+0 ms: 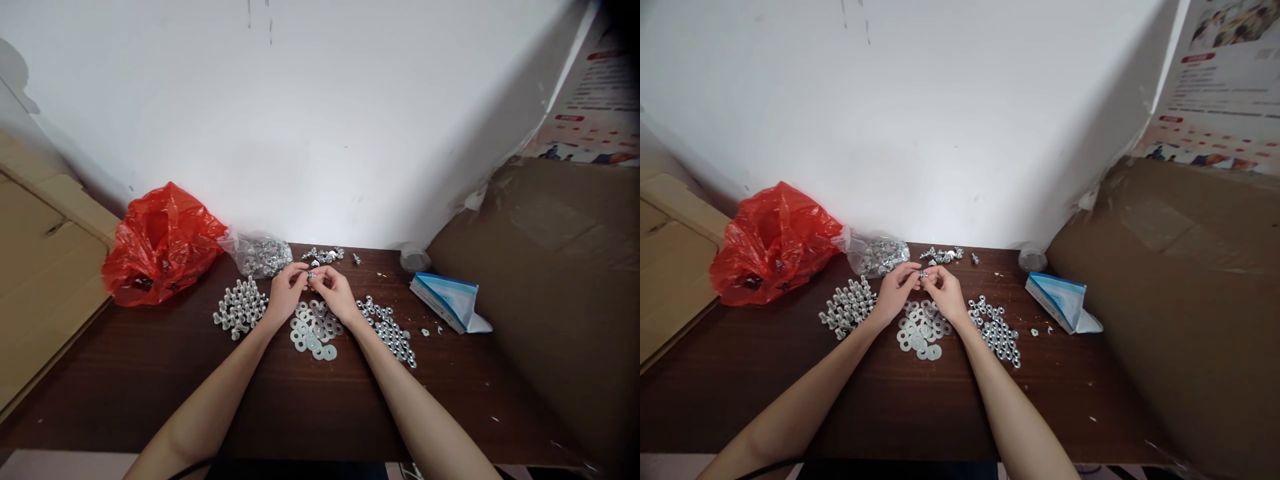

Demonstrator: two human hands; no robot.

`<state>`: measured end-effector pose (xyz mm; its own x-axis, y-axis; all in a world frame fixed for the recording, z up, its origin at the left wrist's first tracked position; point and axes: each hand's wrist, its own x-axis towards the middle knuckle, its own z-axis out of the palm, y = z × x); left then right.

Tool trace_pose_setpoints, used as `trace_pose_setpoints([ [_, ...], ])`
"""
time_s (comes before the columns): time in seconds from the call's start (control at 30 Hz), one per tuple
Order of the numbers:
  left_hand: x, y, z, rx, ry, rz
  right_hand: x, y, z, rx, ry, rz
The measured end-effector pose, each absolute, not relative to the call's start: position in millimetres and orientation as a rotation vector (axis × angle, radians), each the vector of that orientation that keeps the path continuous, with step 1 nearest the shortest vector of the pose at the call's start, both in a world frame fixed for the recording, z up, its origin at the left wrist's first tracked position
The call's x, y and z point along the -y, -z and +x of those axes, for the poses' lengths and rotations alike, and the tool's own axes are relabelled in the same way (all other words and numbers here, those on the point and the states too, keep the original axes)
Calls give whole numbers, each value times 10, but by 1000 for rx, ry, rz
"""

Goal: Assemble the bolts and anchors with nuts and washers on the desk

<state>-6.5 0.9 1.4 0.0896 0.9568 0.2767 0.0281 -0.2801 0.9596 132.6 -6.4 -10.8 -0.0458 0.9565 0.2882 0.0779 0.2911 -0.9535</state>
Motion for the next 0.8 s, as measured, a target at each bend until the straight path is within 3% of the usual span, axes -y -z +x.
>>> trace_pose_setpoints([
  [0.8, -55, 49, -92, -1097, -1352, 1447, 56, 128, 1337, 1470, -908, -1098],
])
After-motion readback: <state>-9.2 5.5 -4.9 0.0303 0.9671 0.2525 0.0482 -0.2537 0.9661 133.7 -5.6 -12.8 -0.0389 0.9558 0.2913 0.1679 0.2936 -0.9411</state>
